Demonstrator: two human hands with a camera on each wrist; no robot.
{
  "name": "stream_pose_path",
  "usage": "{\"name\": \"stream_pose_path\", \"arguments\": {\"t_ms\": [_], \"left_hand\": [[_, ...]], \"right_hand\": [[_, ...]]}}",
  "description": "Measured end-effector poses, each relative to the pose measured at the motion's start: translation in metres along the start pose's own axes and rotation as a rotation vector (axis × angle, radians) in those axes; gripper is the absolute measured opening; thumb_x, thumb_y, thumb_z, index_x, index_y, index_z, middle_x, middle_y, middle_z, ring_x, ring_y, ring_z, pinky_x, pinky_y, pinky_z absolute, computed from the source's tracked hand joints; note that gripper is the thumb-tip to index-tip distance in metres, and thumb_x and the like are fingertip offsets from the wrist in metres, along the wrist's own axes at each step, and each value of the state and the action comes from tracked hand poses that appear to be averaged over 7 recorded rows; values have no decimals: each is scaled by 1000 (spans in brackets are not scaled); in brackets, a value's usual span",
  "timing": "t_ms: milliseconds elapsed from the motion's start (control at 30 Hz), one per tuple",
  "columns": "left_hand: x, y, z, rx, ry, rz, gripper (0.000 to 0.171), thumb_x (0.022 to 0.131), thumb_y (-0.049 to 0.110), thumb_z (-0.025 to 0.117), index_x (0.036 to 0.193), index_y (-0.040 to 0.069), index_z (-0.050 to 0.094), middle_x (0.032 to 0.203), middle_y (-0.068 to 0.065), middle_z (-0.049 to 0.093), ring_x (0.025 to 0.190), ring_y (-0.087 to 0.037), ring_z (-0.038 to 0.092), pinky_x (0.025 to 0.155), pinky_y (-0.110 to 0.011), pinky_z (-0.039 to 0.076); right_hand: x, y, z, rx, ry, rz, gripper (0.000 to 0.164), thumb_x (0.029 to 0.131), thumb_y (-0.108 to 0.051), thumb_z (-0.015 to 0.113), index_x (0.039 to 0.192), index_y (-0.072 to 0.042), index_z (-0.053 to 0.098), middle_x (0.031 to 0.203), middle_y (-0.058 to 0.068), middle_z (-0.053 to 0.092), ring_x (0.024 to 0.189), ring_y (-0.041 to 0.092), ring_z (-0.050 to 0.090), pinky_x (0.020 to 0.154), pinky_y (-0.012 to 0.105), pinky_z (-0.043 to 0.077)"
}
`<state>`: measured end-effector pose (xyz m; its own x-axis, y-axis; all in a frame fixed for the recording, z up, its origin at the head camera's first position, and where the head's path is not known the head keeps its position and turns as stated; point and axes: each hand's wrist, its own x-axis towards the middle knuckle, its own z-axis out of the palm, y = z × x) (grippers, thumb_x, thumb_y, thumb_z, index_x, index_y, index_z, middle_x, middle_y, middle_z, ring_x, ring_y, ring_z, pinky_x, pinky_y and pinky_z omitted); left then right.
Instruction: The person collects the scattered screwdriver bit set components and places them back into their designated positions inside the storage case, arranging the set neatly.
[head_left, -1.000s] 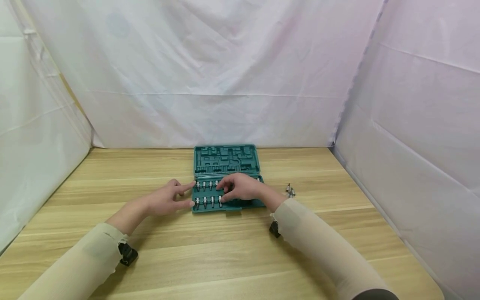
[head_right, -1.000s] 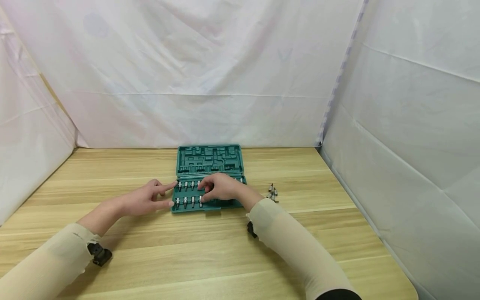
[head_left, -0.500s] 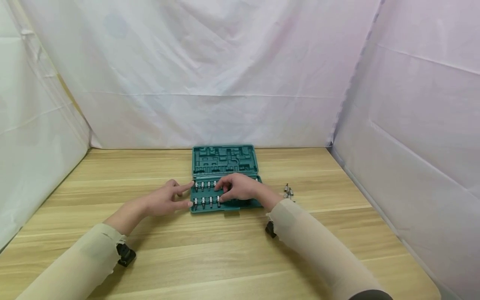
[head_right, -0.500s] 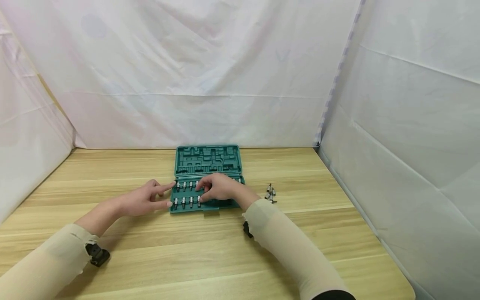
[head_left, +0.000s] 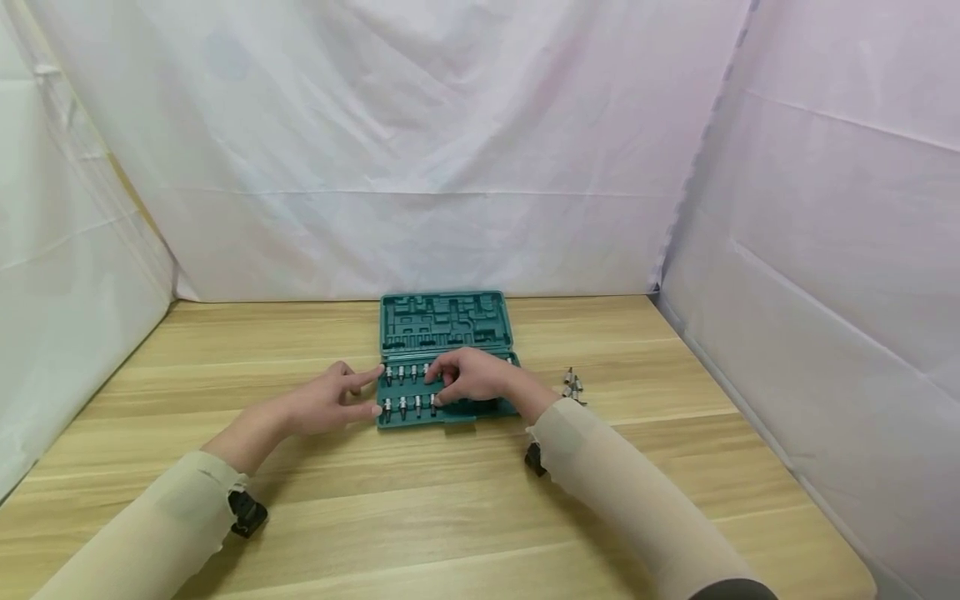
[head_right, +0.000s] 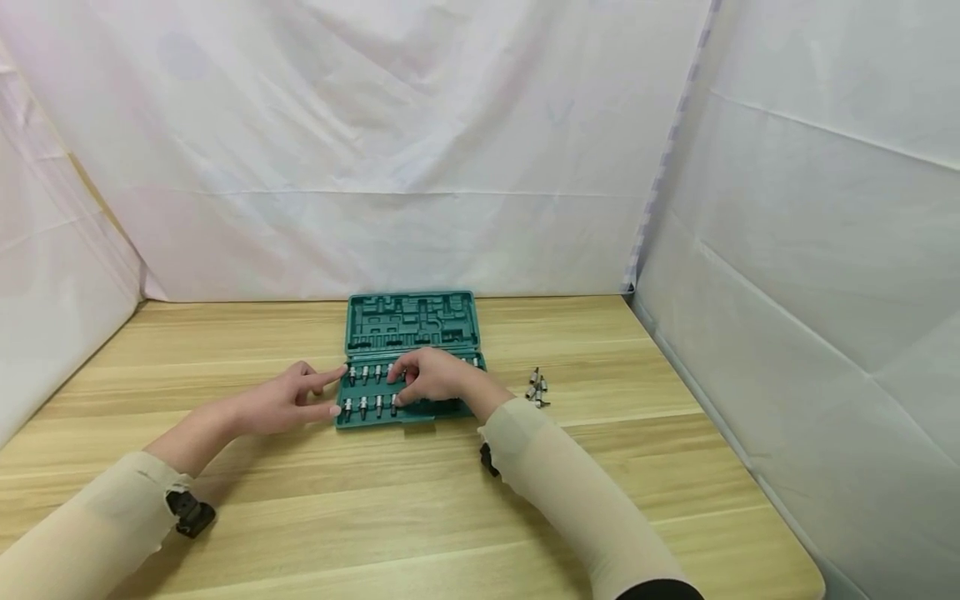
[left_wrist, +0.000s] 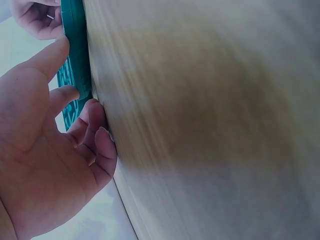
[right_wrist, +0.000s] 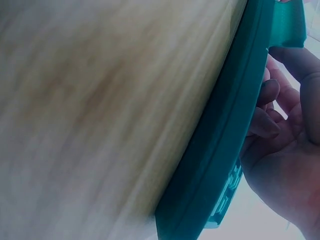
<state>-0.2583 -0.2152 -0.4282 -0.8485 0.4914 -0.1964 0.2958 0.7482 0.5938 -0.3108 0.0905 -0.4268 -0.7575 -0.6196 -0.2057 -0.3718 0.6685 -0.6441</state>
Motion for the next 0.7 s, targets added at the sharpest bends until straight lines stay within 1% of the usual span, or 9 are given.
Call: {"name": "stream_pose_path", "arguments": {"t_ms": [200, 333, 500, 700], "left_hand": [[-3, 2, 0, -5, 5, 15, 83, 108, 46, 70, 174, 14, 31, 117, -16, 42, 100, -25, 47, 87, -42, 42], [-3, 3, 0, -11, 4, 17, 83, 108, 46, 70, 174, 14, 31, 117, -16, 42, 99, -25, 47, 87, -42, 42], [-2, 1, -1, -20, 2, 15, 83, 108, 46, 70, 174, 15, 31, 118, -17, 42, 101, -26, 47, 87, -42, 42], [-3, 1, -1, -24, -2, 6, 84, 108, 47, 70, 175, 15, 30, 119, -17, 42, 100, -26, 47, 87, -43, 42]], "right_hand": [[-2, 0, 0, 0, -11, -10, 33, 103, -25, 80, 135, -21, 74, 95, 1, 63, 78, 15, 52, 75, 31, 45], [-4, -2, -1, -9, -27, -12, 38, 101, -25, 83, 137, -22, 72, 101, 1, 61, 83, 16, 51, 79, 32, 45], [-3, -2, -1, -35, -34, -21, 44, 97, -32, 87, 136, -23, 70, 106, 2, 58, 91, 17, 50, 83, 35, 43], [-2, -3, 1, -59, -24, -31, 45, 97, -33, 88, 136, -22, 69, 105, 2, 58, 91, 17, 50, 83, 36, 43]]}}
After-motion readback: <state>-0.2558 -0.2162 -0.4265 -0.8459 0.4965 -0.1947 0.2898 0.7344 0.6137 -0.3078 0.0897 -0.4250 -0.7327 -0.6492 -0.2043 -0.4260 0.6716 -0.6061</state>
